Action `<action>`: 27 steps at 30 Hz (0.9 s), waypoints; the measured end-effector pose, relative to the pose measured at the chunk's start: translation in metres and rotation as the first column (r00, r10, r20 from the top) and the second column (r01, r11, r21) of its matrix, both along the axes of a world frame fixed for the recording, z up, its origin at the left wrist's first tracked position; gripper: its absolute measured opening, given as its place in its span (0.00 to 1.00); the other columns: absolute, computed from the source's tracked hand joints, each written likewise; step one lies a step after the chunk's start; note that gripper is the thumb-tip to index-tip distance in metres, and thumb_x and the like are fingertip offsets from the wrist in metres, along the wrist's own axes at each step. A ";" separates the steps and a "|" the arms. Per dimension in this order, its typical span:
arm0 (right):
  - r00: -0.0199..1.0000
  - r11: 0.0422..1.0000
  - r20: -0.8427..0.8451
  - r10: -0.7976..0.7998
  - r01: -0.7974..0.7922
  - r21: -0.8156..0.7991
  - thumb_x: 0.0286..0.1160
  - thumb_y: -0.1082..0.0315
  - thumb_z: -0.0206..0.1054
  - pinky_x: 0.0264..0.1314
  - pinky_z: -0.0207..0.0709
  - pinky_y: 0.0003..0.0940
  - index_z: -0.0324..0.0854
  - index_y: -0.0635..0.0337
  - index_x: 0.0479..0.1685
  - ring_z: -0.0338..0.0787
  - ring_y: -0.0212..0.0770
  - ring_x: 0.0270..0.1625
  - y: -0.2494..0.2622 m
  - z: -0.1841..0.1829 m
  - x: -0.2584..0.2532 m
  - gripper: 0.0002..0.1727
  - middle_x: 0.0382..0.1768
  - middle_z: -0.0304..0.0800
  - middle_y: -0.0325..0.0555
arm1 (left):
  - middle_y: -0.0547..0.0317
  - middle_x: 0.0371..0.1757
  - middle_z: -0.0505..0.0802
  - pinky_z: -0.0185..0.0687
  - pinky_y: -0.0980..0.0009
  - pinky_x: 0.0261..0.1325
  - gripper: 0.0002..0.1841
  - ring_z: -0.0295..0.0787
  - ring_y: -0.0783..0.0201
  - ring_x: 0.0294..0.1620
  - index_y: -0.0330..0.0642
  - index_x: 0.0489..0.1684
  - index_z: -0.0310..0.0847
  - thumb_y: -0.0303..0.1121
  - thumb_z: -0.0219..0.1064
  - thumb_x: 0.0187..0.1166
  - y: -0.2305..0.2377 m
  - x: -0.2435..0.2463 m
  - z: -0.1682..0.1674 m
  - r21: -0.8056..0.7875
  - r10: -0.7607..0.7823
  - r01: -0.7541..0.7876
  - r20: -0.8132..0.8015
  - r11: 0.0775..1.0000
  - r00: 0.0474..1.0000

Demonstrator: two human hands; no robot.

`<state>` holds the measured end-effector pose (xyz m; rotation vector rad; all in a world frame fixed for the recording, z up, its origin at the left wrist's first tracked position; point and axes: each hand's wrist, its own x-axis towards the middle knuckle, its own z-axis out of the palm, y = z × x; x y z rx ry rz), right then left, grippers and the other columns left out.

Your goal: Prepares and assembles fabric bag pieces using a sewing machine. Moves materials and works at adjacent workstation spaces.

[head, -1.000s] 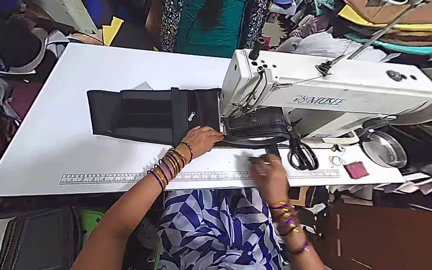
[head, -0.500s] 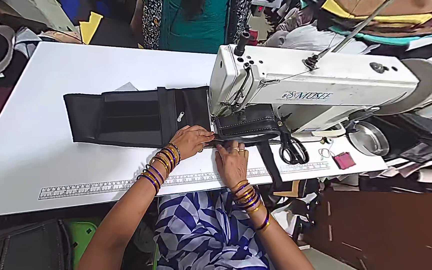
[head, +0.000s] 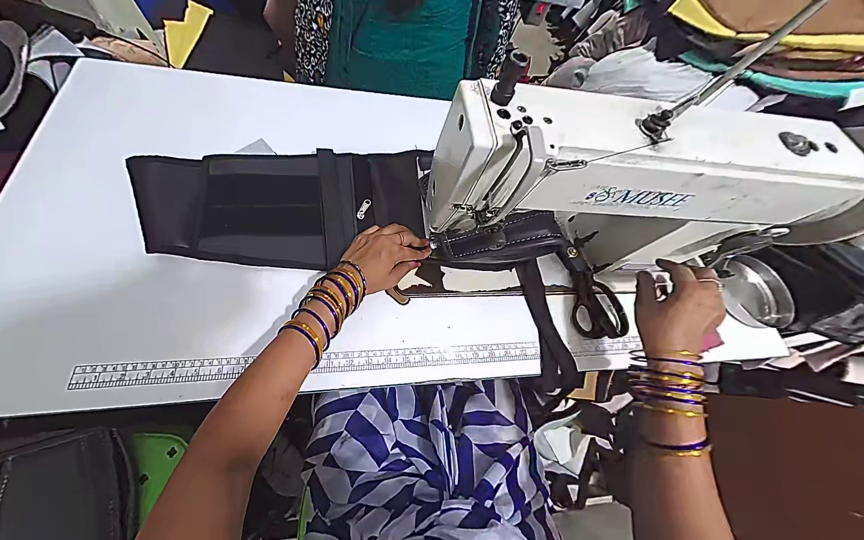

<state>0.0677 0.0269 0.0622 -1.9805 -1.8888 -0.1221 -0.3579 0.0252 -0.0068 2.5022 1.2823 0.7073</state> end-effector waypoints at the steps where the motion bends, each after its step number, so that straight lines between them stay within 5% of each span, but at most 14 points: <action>1: 0.999 1.000 0.027 -0.019 0.019 0.001 0.87 0.62 0.59 0.62 0.68 0.79 0.83 0.76 0.59 0.81 0.81 0.63 0.006 -0.003 0.007 0.21 0.61 0.80 0.83 | 0.53 0.70 0.91 0.74 0.41 0.69 0.17 0.82 0.46 0.76 0.47 0.62 0.93 0.36 0.58 0.86 0.003 0.000 0.000 -0.001 0.003 -0.003 -0.007 1.000 1.000; 4: 0.992 0.997 0.104 -0.076 0.074 0.023 0.89 0.63 0.54 0.62 0.68 0.78 0.84 0.80 0.48 0.81 0.82 0.64 0.011 -0.015 0.004 0.23 0.58 0.82 0.83 | 0.52 0.72 0.90 0.73 0.40 0.71 0.17 0.80 0.44 0.78 0.47 0.64 0.91 0.34 0.58 0.86 0.010 -0.002 0.004 -0.030 0.010 -0.011 -0.034 0.999 0.999; 20: 0.983 0.992 0.137 -0.123 0.127 -0.025 0.88 0.65 0.55 0.62 0.71 0.75 0.84 0.78 0.50 0.82 0.79 0.66 0.006 -0.023 -0.009 0.20 0.60 0.82 0.81 | 0.55 0.71 0.91 0.69 0.44 0.78 0.17 0.81 0.48 0.79 0.43 0.64 0.91 0.31 0.57 0.87 -0.013 0.002 0.003 -0.087 -0.016 0.021 0.056 0.996 0.998; 23: 0.988 0.988 0.042 0.147 -0.149 0.051 0.79 0.70 0.64 0.67 0.67 0.78 0.87 0.72 0.59 0.81 0.81 0.67 -0.017 -0.007 -0.043 0.17 0.61 0.84 0.79 | 0.55 0.72 0.90 0.68 0.43 0.79 0.17 0.80 0.47 0.79 0.43 0.66 0.90 0.31 0.57 0.88 -0.012 0.002 0.006 -0.102 -0.011 0.019 0.075 0.995 0.997; 27: 0.837 0.838 -0.078 0.542 -0.532 0.121 0.72 0.60 0.69 0.63 0.67 0.75 0.95 0.51 0.53 0.77 0.76 0.71 -0.057 -0.043 -0.150 0.15 0.66 0.82 0.71 | 0.54 0.71 0.91 0.69 0.42 0.78 0.18 0.81 0.46 0.78 0.43 0.66 0.90 0.31 0.57 0.87 -0.011 0.000 0.003 -0.086 -0.009 0.018 0.099 0.996 0.995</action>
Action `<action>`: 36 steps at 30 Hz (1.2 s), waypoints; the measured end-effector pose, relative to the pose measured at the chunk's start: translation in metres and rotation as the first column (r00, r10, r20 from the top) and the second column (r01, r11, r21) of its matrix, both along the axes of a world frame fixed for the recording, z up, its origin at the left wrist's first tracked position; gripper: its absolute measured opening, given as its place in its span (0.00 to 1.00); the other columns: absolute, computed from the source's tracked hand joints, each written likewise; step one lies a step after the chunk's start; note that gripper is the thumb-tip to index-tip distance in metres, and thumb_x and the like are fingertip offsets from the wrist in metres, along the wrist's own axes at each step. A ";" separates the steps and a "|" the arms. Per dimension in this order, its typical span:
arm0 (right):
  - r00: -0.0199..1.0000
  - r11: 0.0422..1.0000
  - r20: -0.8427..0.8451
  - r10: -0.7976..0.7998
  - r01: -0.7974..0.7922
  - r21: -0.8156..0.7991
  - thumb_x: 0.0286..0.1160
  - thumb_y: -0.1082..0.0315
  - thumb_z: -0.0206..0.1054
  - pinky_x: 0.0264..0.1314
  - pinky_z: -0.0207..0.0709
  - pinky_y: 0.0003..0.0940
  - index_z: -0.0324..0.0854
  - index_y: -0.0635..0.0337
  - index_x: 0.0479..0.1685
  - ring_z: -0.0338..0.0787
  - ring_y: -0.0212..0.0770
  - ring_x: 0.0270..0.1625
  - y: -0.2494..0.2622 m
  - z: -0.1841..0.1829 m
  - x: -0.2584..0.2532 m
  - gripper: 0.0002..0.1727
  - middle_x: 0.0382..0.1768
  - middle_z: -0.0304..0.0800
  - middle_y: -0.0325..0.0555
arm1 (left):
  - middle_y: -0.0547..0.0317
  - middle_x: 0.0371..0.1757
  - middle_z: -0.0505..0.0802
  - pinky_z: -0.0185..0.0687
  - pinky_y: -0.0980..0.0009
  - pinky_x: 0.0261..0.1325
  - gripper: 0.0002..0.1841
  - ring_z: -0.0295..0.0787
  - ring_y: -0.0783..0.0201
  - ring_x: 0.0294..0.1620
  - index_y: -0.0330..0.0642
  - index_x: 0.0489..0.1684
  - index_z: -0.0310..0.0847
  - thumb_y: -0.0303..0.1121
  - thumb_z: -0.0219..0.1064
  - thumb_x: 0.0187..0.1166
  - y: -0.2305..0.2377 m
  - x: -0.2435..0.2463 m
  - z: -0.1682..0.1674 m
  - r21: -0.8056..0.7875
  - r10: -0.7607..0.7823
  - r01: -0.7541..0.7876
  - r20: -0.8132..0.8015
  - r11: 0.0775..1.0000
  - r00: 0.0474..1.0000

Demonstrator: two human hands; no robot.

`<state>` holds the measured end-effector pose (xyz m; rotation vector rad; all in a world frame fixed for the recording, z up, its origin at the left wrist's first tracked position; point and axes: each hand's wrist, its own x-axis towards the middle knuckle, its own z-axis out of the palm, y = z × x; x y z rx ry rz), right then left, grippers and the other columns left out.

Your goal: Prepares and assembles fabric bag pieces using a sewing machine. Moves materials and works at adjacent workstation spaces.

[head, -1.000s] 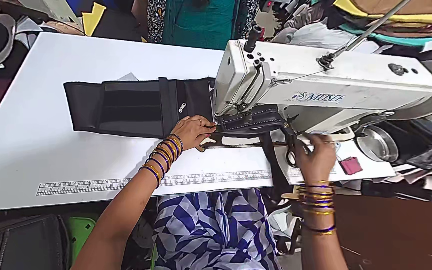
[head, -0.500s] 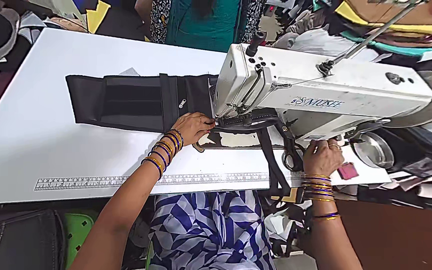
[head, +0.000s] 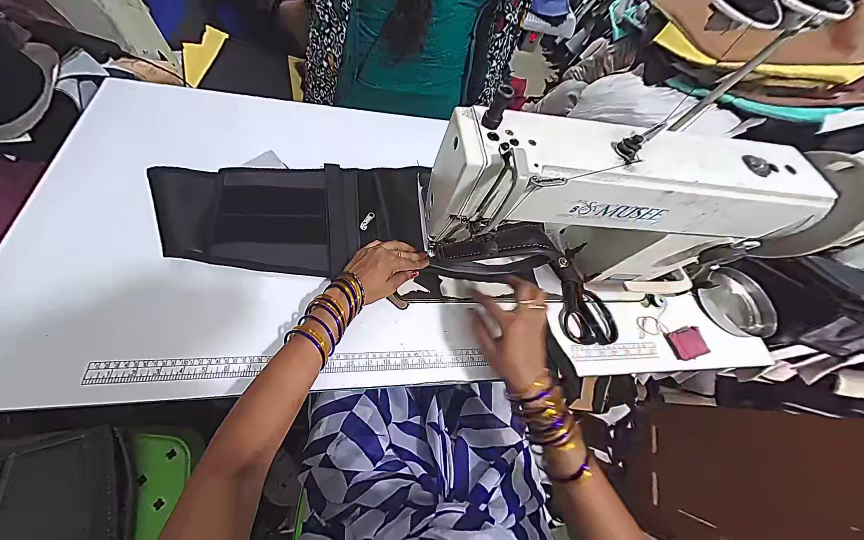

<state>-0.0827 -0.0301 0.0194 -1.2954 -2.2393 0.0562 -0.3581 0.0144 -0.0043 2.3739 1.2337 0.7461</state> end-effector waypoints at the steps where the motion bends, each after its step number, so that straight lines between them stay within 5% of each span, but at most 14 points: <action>1: 1.000 1.000 0.022 0.014 -0.013 -0.023 0.72 0.57 0.70 0.62 0.67 0.75 0.95 0.46 0.54 0.76 0.76 0.72 -0.004 -0.010 -0.023 0.15 0.68 0.81 0.72 | 0.54 0.71 0.91 0.69 0.42 0.78 0.17 0.81 0.46 0.78 0.43 0.66 0.90 0.31 0.58 0.87 0.000 0.000 -0.001 0.004 0.000 0.000 0.007 1.000 1.000; 4: 0.986 0.986 0.148 -0.075 0.096 -0.136 0.78 0.53 0.67 0.63 0.63 0.75 0.91 0.42 0.65 0.71 0.78 0.76 0.008 -0.023 -0.055 0.19 0.74 0.74 0.77 | 0.54 0.69 0.92 0.70 0.42 0.76 0.17 0.83 0.46 0.77 0.43 0.64 0.91 0.31 0.58 0.86 0.003 -0.002 -0.003 0.028 -0.004 0.003 0.033 1.000 0.999; 8: 0.986 0.984 0.126 -0.110 0.125 -0.125 0.77 0.49 0.67 0.61 0.64 0.75 0.92 0.43 0.63 0.74 0.77 0.74 0.012 -0.020 -0.039 0.20 0.73 0.76 0.73 | 0.56 0.71 0.91 0.70 0.41 0.76 0.18 0.81 0.46 0.78 0.44 0.65 0.91 0.31 0.60 0.84 0.007 -0.005 -0.005 0.025 -0.042 0.042 -0.017 0.999 0.999; 10: 0.989 0.989 0.091 -0.120 0.127 -0.071 0.74 0.50 0.67 0.55 0.68 0.74 0.92 0.47 0.62 0.79 0.76 0.68 0.007 -0.016 -0.009 0.22 0.67 0.82 0.70 | 0.58 0.73 0.90 0.69 0.42 0.77 0.18 0.80 0.47 0.80 0.47 0.66 0.90 0.34 0.61 0.84 0.010 -0.007 -0.004 0.012 -0.046 0.047 -0.055 0.999 0.997; 15: 0.940 0.940 0.108 -0.324 0.332 -0.071 0.75 0.68 0.69 0.67 0.69 0.75 0.89 0.70 0.58 0.81 0.81 0.65 0.010 0.006 0.097 0.18 0.60 0.84 0.79 | 0.58 0.74 0.88 0.69 0.41 0.75 0.18 0.79 0.47 0.81 0.47 0.68 0.89 0.33 0.59 0.86 0.016 -0.007 -0.002 0.012 -0.023 0.023 -0.064 1.000 0.998; 22: 0.910 0.832 0.241 -0.337 0.408 -0.377 0.70 0.64 0.74 0.61 0.70 0.76 0.84 0.78 0.60 0.88 0.77 0.55 0.031 0.027 0.137 0.25 0.48 0.89 0.78 | 0.54 0.76 0.87 0.64 0.38 0.79 0.19 0.74 0.43 0.84 0.45 0.72 0.86 0.31 0.57 0.87 0.022 -0.005 0.005 -0.042 0.021 -0.026 -0.117 0.999 0.993; 23: 0.919 0.799 0.213 -0.333 0.395 -0.454 0.70 0.65 0.73 0.57 0.74 0.71 0.85 0.77 0.56 0.90 0.70 0.50 0.032 0.032 0.138 0.22 0.44 0.90 0.73 | 0.55 0.77 0.86 0.63 0.38 0.80 0.19 0.72 0.43 0.85 0.46 0.73 0.85 0.32 0.57 0.88 0.023 -0.004 0.006 -0.056 0.026 -0.034 -0.130 0.998 0.991; 25: 0.921 0.713 -0.029 -0.388 0.280 -0.643 0.75 0.70 0.61 0.37 0.80 0.34 0.83 0.68 0.50 0.85 0.34 0.31 0.028 0.035 0.138 0.12 0.31 0.86 0.44 | 0.56 0.78 0.86 0.63 0.38 0.80 0.19 0.71 0.43 0.86 0.47 0.73 0.85 0.33 0.57 0.89 0.026 -0.003 0.005 -0.055 0.052 -0.060 -0.147 0.997 0.988; 26: 0.857 0.645 -0.221 -0.466 0.158 -0.747 0.81 0.72 0.52 0.26 0.79 0.24 0.82 0.63 0.47 0.83 0.26 0.22 0.021 0.037 0.136 0.11 0.23 0.84 0.35 | 0.56 0.78 0.86 0.64 0.38 0.79 0.19 0.71 0.43 0.85 0.48 0.73 0.85 0.33 0.56 0.89 0.026 -0.002 0.004 -0.045 0.067 -0.074 -0.148 0.996 0.987; 29: 0.621 0.527 -0.502 -0.602 -0.162 -0.834 0.90 0.64 0.37 0.11 0.61 0.12 0.74 0.49 0.33 0.68 0.17 0.09 -0.002 0.050 0.139 0.20 0.10 0.72 0.23 | 0.57 0.76 0.87 0.66 0.37 0.77 0.18 0.74 0.43 0.83 0.48 0.71 0.87 0.33 0.57 0.89 0.027 0.001 -0.001 0.026 0.119 -0.116 -0.155 0.993 0.981; 31: 0.660 0.528 -0.552 -0.509 -0.267 -0.807 0.81 0.49 0.54 0.09 0.60 0.11 0.78 0.45 0.31 0.67 0.16 0.08 -0.011 0.054 0.159 0.16 0.10 0.72 0.22 | 0.58 0.76 0.87 0.66 0.37 0.77 0.18 0.73 0.44 0.83 0.48 0.71 0.87 0.34 0.57 0.89 0.030 0.002 0.002 0.035 0.141 -0.137 -0.170 0.990 0.975; 33: 0.754 0.517 -0.504 -0.422 -0.256 -0.817 0.67 0.34 0.70 0.06 0.61 0.14 0.81 0.43 0.25 0.68 0.18 0.07 -0.014 0.061 0.170 0.23 0.09 0.72 0.23 | 0.59 0.77 0.86 0.66 0.38 0.78 0.18 0.73 0.44 0.84 0.47 0.71 0.86 0.34 0.55 0.90 0.032 0.001 0.002 0.032 0.145 -0.141 -0.175 0.989 0.974; 34: 0.784 0.508 -0.465 -0.412 -0.226 -0.831 0.67 0.34 0.71 0.07 0.61 0.15 0.82 0.44 0.25 0.68 0.18 0.07 -0.017 0.070 0.166 0.24 0.09 0.72 0.23 | 0.60 0.76 0.87 0.67 0.38 0.77 0.18 0.74 0.45 0.83 0.48 0.70 0.87 0.34 0.56 0.90 0.034 0.000 -0.001 0.060 0.154 -0.146 -0.170 0.987 0.973; 36: 0.823 0.525 -0.325 -0.466 -0.039 -0.850 0.85 0.59 0.57 0.10 0.57 0.13 0.75 0.49 0.24 0.64 0.19 0.07 -0.030 0.106 0.125 0.16 0.08 0.67 0.24 | 0.61 0.73 0.90 0.70 0.38 0.75 0.16 0.77 0.45 0.81 0.49 0.66 0.90 0.34 0.59 0.87 0.040 -0.001 -0.008 0.118 0.181 -0.165 -0.144 0.979 0.973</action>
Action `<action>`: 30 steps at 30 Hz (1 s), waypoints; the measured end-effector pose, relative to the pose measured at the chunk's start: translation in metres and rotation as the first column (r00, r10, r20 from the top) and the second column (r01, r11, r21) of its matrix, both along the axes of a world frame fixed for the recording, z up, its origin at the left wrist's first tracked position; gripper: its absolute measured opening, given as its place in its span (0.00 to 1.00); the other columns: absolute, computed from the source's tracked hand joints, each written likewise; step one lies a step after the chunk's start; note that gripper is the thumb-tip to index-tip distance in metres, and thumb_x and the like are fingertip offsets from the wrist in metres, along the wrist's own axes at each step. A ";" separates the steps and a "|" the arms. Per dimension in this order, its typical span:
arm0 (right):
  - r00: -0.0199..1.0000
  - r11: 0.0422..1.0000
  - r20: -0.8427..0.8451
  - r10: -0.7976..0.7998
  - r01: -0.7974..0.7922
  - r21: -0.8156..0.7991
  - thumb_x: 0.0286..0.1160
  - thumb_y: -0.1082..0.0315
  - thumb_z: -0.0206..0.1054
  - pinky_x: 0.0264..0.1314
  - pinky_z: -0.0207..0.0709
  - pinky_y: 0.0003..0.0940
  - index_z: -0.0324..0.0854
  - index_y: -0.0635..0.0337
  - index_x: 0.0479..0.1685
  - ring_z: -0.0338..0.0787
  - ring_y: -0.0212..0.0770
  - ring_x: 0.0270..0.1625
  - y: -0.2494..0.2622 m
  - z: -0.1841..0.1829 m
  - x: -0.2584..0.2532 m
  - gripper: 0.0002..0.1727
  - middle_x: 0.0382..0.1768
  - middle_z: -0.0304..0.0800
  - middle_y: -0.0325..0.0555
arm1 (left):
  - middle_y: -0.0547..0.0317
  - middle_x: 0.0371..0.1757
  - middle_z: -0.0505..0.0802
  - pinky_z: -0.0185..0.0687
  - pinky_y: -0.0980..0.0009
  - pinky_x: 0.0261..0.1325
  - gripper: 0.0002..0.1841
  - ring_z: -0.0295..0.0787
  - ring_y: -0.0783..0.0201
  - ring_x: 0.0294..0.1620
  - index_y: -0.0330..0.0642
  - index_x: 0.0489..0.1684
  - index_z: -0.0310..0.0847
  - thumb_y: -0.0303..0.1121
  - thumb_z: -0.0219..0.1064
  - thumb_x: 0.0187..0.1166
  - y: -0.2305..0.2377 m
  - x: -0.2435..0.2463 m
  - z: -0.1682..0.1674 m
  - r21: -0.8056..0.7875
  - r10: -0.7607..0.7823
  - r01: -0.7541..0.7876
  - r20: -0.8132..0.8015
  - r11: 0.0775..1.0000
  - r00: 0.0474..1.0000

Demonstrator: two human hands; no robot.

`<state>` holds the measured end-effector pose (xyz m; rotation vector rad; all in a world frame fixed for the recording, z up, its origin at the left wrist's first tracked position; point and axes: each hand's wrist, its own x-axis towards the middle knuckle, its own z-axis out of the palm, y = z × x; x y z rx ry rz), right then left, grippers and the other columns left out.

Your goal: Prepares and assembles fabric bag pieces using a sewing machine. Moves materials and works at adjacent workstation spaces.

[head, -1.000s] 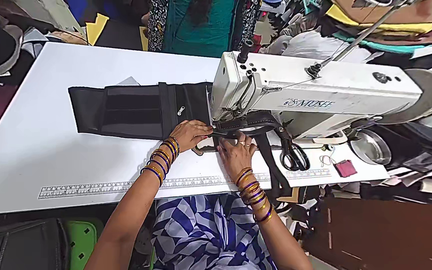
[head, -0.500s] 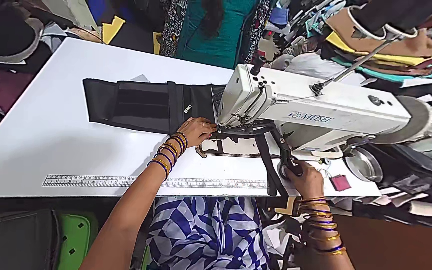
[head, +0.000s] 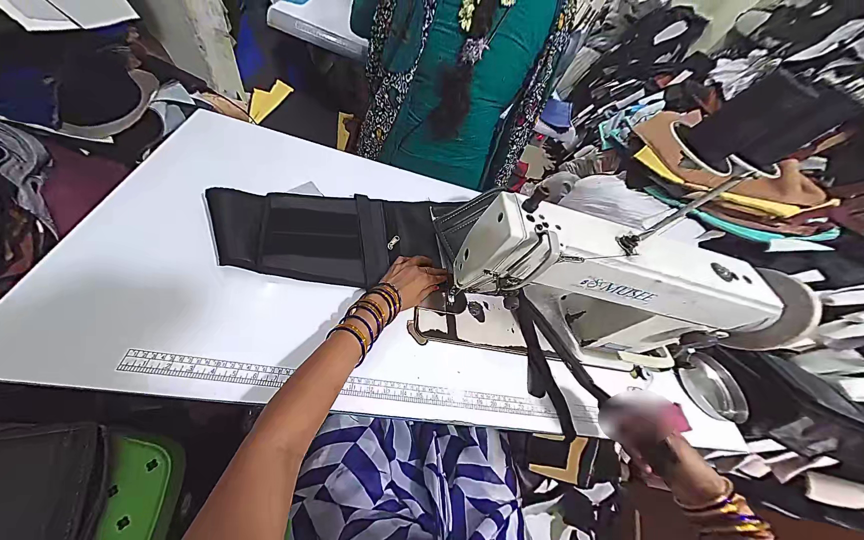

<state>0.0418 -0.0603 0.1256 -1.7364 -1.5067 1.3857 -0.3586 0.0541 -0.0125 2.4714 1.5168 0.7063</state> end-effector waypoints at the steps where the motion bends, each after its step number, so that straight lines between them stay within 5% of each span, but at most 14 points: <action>1: 0.996 1.000 0.089 -0.025 0.026 -0.012 0.83 0.68 0.52 0.10 0.56 0.13 0.73 0.48 0.22 0.63 0.18 0.07 0.000 0.011 -0.016 0.17 0.07 0.66 0.23 | 0.60 0.74 0.89 0.68 0.38 0.76 0.17 0.75 0.45 0.82 0.48 0.67 0.89 0.34 0.59 0.88 0.004 -0.001 0.002 -0.027 0.005 -0.004 0.008 1.000 1.000; 3: 0.991 0.998 0.120 0.055 -0.052 -0.023 0.73 0.68 0.53 0.11 0.57 0.13 0.76 0.46 0.20 0.64 0.17 0.08 0.015 0.008 -0.016 0.14 0.07 0.68 0.21 | 0.61 0.75 0.88 0.66 0.37 0.77 0.17 0.73 0.44 0.84 0.49 0.69 0.88 0.33 0.58 0.88 0.014 -0.006 0.005 -0.065 0.021 -0.019 0.024 0.998 0.999; 6: 0.957 0.968 0.146 0.251 -0.245 -0.056 0.78 0.68 0.56 0.14 0.58 0.15 0.74 0.49 0.26 0.64 0.19 0.10 0.041 0.005 -0.024 0.11 0.09 0.66 0.22 | 0.58 0.74 0.89 0.67 0.36 0.75 0.17 0.75 0.43 0.82 0.48 0.67 0.89 0.33 0.58 0.88 0.022 -0.010 0.005 -0.044 0.016 -0.015 0.035 0.999 0.999; 9: 0.892 0.894 0.073 0.446 -0.440 -0.083 0.67 0.56 0.65 0.11 0.60 0.15 0.79 0.44 0.27 0.67 0.18 0.09 0.093 -0.021 -0.017 0.06 0.09 0.70 0.20 | 0.51 0.67 0.92 0.63 0.38 0.78 0.15 0.78 0.44 0.79 0.42 0.60 0.91 0.34 0.60 0.87 0.025 -0.009 0.008 -0.010 0.058 -0.058 -0.040 0.998 0.998; 12: 0.838 0.842 0.081 0.539 -0.534 -0.084 0.71 0.63 0.66 0.10 0.60 0.15 0.79 0.46 0.28 0.68 0.18 0.09 0.118 -0.021 -0.035 0.05 0.10 0.72 0.21 | 0.46 0.60 0.94 0.58 0.39 0.83 0.11 0.82 0.43 0.75 0.38 0.53 0.92 0.26 0.63 0.83 0.010 -0.011 0.013 0.092 0.165 -0.156 -0.093 0.983 0.982; 14: 0.841 0.849 0.122 0.528 -0.524 -0.065 0.72 0.68 0.66 0.10 0.60 0.15 0.80 0.48 0.29 0.68 0.18 0.09 0.116 -0.014 -0.035 0.06 0.09 0.73 0.21 | 0.40 0.64 0.92 0.60 0.36 0.81 0.15 0.80 0.37 0.76 0.37 0.58 0.90 0.18 0.61 0.80 -0.018 -0.031 0.027 0.151 0.268 -0.260 -0.035 0.954 0.963; 17: 0.900 0.908 0.144 0.412 -0.419 0.022 0.72 0.68 0.64 0.11 0.62 0.15 0.81 0.50 0.32 0.68 0.17 0.09 0.089 -0.014 -0.002 0.04 0.10 0.74 0.20 | 0.34 0.74 0.85 0.55 0.26 0.79 0.20 0.71 0.28 0.81 0.43 0.70 0.85 0.20 0.60 0.82 -0.062 -0.117 0.026 0.135 0.557 -0.559 0.060 0.818 0.829; 20: 0.978 0.963 0.113 0.173 -0.192 0.189 0.70 0.68 0.66 0.12 0.63 0.14 0.84 0.52 0.33 0.69 0.16 0.10 0.049 -0.028 0.045 0.02 0.11 0.76 0.20 | 0.29 0.70 0.84 0.66 0.28 0.72 0.26 0.77 0.25 0.73 0.42 0.78 0.79 0.14 0.55 0.82 -0.112 -0.192 0.026 -0.089 0.700 -0.716 -0.156 0.692 0.697; 22: 0.995 0.959 0.097 0.038 -0.064 0.276 0.69 0.69 0.66 0.12 0.62 0.13 0.84 0.54 0.33 0.68 0.14 0.10 0.032 -0.042 0.064 0.03 0.11 0.76 0.19 | 0.24 0.62 0.86 0.75 0.31 0.64 0.19 0.82 0.24 0.65 0.28 0.71 0.80 0.19 0.58 0.82 -0.143 -0.173 0.055 -0.213 0.582 -0.697 -0.417 0.685 0.699; 25: 0.961 0.916 0.270 -0.062 -0.053 0.397 0.72 0.68 0.68 0.17 0.64 0.20 0.83 0.63 0.34 0.69 0.19 0.13 0.028 -0.066 0.078 0.06 0.14 0.75 0.27 | 0.21 0.59 0.87 0.73 0.31 0.64 0.14 0.81 0.24 0.66 0.19 0.52 0.83 0.25 0.62 0.81 -0.191 -0.071 0.122 -0.579 0.121 -0.576 -0.637 0.577 0.761; 27: 0.888 0.880 0.454 -0.071 -0.158 0.447 0.71 0.66 0.71 0.30 0.72 0.46 0.84 0.74 0.35 0.78 0.41 0.22 0.040 -0.077 0.071 0.14 0.20 0.81 0.49 | 0.25 0.59 0.88 0.74 0.31 0.62 0.15 0.82 0.26 0.66 0.23 0.50 0.85 0.30 0.65 0.80 -0.216 -0.005 0.139 -0.753 -0.148 -0.406 -0.547 0.518 0.824; 30: 0.734 0.869 0.676 -0.066 -0.291 0.400 0.73 0.66 0.72 0.48 0.73 0.77 0.85 0.81 0.42 0.88 0.78 0.42 0.060 -0.080 0.034 0.19 0.34 0.88 0.78 | 0.31 0.44 0.91 0.77 0.34 0.54 0.18 0.88 0.31 0.54 0.26 0.36 0.86 0.38 0.62 0.84 -0.215 0.041 0.128 -0.773 -0.178 -0.062 -0.223 0.631 0.958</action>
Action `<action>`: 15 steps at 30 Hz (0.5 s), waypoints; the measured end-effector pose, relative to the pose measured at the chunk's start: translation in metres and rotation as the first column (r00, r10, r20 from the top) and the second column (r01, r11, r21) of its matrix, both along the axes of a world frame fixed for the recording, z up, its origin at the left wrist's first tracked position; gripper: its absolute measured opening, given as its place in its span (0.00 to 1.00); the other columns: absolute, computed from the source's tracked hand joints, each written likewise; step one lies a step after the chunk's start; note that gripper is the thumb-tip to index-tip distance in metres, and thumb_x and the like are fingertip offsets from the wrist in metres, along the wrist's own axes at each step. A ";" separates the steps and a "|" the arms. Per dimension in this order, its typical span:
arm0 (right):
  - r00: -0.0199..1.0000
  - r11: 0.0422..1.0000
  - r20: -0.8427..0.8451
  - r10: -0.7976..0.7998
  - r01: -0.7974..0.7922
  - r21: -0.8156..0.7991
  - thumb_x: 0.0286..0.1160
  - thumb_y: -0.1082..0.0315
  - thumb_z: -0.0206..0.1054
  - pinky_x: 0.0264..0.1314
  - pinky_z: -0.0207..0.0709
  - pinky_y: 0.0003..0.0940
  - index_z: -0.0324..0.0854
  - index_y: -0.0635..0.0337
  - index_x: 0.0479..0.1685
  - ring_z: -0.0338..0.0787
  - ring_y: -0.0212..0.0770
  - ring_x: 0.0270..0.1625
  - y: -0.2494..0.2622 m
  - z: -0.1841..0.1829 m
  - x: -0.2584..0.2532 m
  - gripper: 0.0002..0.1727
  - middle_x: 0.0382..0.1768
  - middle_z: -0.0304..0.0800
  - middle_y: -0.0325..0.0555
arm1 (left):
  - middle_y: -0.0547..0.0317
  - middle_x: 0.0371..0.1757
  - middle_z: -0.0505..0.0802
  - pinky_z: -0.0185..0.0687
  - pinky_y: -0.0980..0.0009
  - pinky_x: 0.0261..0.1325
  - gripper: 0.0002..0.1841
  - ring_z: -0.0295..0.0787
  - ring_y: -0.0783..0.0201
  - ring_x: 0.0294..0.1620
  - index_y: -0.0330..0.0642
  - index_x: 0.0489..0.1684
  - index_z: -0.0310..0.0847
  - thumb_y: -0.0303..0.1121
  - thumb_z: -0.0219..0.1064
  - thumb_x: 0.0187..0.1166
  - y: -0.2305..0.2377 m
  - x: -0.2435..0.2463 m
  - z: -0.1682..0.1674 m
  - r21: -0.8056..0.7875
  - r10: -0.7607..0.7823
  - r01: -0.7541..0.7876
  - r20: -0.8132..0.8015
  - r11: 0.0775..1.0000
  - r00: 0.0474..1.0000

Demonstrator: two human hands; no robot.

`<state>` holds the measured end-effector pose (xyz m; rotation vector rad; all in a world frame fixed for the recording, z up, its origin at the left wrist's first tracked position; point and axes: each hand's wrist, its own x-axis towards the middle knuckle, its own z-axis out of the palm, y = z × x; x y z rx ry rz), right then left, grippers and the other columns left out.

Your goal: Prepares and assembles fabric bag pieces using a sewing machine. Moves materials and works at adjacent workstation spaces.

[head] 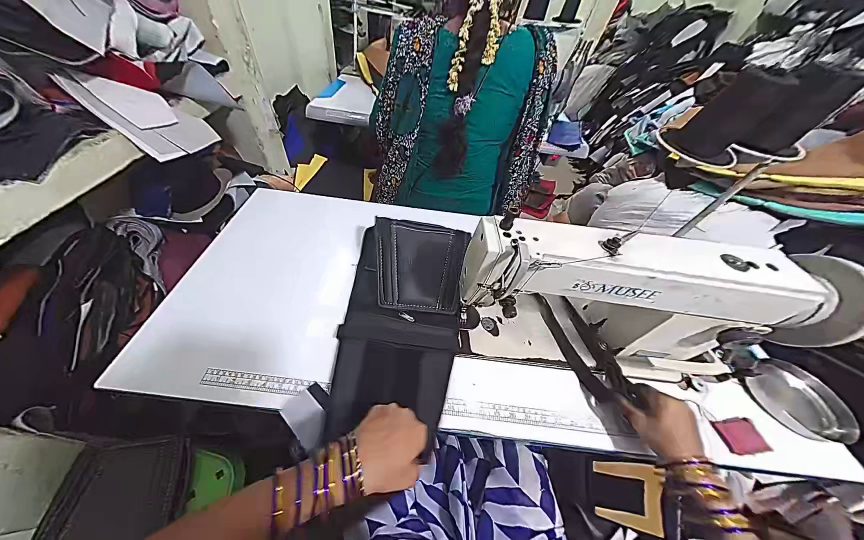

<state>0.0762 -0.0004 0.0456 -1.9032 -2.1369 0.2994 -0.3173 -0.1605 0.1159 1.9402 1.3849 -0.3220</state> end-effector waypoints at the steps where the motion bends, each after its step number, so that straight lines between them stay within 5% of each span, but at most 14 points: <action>1: 0.996 0.999 0.089 -0.026 0.029 -0.036 0.76 0.64 0.72 0.54 0.72 0.79 0.85 0.81 0.46 0.88 0.81 0.50 0.004 0.004 -0.015 0.20 0.42 0.88 0.81 | 0.36 0.39 0.92 0.77 0.35 0.54 0.22 0.89 0.36 0.49 0.29 0.37 0.88 0.45 0.63 0.85 0.008 0.002 -0.014 0.135 0.061 -0.087 0.181 0.987 0.982; 3: 0.981 0.996 0.186 -0.059 0.070 -0.054 0.79 0.62 0.70 0.60 0.71 0.78 0.84 0.81 0.52 0.85 0.82 0.60 0.006 0.015 -0.043 0.22 0.53 0.85 0.84 | 0.42 0.46 0.96 0.82 0.39 0.59 0.23 0.93 0.42 0.51 0.41 0.61 0.91 0.50 0.67 0.81 0.040 -0.006 -0.041 0.446 0.227 -0.434 0.444 0.783 0.867; 4: 0.985 0.999 0.166 -0.044 0.048 -0.016 0.79 0.63 0.70 0.63 0.70 0.77 0.83 0.81 0.56 0.84 0.82 0.63 0.003 0.018 -0.055 0.23 0.57 0.83 0.85 | 0.40 0.62 0.93 0.78 0.40 0.70 0.26 0.90 0.41 0.64 0.47 0.70 0.87 0.50 0.68 0.79 0.065 -0.018 -0.054 0.543 0.325 -0.587 0.504 0.601 0.800; 6: 0.988 0.972 0.023 0.150 -0.152 0.182 0.76 0.68 0.69 0.71 0.70 0.73 0.82 0.81 0.62 0.83 0.79 0.68 -0.016 0.007 -0.087 0.23 0.62 0.83 0.83 | 0.26 0.84 0.70 0.59 0.32 0.81 0.36 0.66 0.25 0.82 0.47 0.86 0.70 0.42 0.75 0.75 0.119 -0.055 -0.081 0.523 0.477 -0.771 0.606 0.365 0.637; 7: 0.947 0.917 -0.068 0.315 -0.285 0.277 0.74 0.67 0.69 0.73 0.71 0.70 0.83 0.79 0.63 0.83 0.77 0.69 -0.033 -0.001 -0.113 0.24 0.64 0.84 0.79 | 0.24 0.88 0.62 0.56 0.31 0.81 0.40 0.60 0.22 0.84 0.46 0.91 0.62 0.38 0.75 0.76 0.142 -0.070 -0.088 0.448 0.537 -0.827 0.630 0.339 0.561; 9: 0.793 0.813 -0.212 0.571 -0.510 0.282 0.75 0.57 0.68 0.76 0.70 0.68 0.84 0.68 0.68 0.79 0.73 0.75 -0.077 -0.017 -0.178 0.27 0.70 0.82 0.71 | 0.33 0.89 0.65 0.55 0.35 0.85 0.40 0.61 0.29 0.87 0.40 0.92 0.56 0.28 0.72 0.78 0.173 -0.088 -0.093 0.286 0.533 -0.905 0.735 0.316 0.419; 12: 0.712 0.703 -0.009 0.702 -0.690 0.171 0.85 0.39 0.48 0.80 0.58 0.78 0.77 0.41 0.82 0.68 0.72 0.86 -0.104 -0.046 -0.252 0.33 0.84 0.71 0.61 | 0.41 0.93 0.61 0.57 0.47 0.88 0.37 0.57 0.44 0.91 0.35 0.94 0.47 0.24 0.61 0.85 0.179 -0.099 -0.046 -0.008 0.368 -0.959 0.924 0.284 0.101; 14: 0.707 0.703 0.003 0.708 -0.704 0.105 0.88 0.42 0.45 0.82 0.53 0.79 0.74 0.45 0.84 0.65 0.72 0.87 -0.079 -0.043 -0.282 0.32 0.86 0.69 0.60 | 0.45 0.92 0.62 0.70 0.47 0.78 0.37 0.66 0.46 0.86 0.45 0.96 0.42 0.31 0.59 0.88 0.163 -0.107 -0.002 -0.184 0.364 -0.943 0.929 0.278 -0.074; 15: 0.688 0.691 -0.071 0.722 -0.719 0.072 0.89 0.46 0.47 0.85 0.50 0.76 0.75 0.51 0.82 0.64 0.69 0.88 -0.062 -0.040 -0.292 0.31 0.85 0.70 0.60 | 0.47 0.92 0.61 0.72 0.48 0.75 0.39 0.67 0.46 0.84 0.50 0.97 0.40 0.31 0.60 0.88 0.147 -0.109 0.009 -0.207 0.387 -0.936 0.918 0.285 -0.085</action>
